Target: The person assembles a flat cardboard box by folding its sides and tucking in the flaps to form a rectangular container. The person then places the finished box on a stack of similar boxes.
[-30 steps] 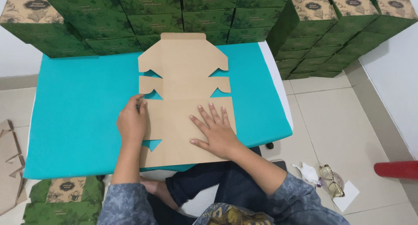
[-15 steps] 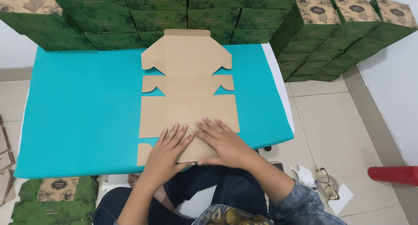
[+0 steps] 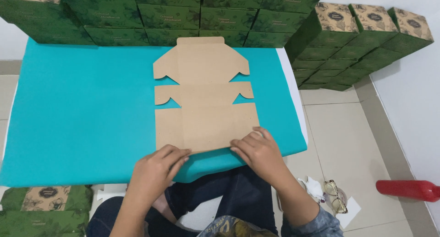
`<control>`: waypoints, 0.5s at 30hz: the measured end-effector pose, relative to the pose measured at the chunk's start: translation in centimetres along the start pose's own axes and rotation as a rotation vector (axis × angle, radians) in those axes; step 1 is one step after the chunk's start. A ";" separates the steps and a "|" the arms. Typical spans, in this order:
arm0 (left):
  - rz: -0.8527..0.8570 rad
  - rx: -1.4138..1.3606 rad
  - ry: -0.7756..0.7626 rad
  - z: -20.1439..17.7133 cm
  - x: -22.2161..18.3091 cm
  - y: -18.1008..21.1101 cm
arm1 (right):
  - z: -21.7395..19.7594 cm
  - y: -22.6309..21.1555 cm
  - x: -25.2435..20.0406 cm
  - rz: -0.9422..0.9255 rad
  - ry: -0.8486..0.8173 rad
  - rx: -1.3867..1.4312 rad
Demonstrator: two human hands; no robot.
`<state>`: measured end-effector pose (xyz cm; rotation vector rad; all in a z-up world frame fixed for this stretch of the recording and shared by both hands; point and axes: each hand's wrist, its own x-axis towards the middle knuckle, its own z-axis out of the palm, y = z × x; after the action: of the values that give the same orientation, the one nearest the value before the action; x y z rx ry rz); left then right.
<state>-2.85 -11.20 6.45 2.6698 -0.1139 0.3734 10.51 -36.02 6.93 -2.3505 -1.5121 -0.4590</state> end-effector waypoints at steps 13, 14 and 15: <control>-0.157 0.399 0.390 4.8 1.8 0.5 | 5.1 1.2 1.5 0.175 -0.067 -0.342; -0.110 0.296 0.342 5.7 1.6 1.3 | 5.6 0.5 1.2 0.207 -0.127 -0.232; -0.064 0.192 0.294 6.6 1.4 2.2 | 6.1 -0.2 0.9 0.238 -0.187 -0.122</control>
<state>-0.25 -16.09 2.02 2.7606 0.1021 0.7848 11.30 -32.61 1.82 -2.6919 -1.2865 -0.2876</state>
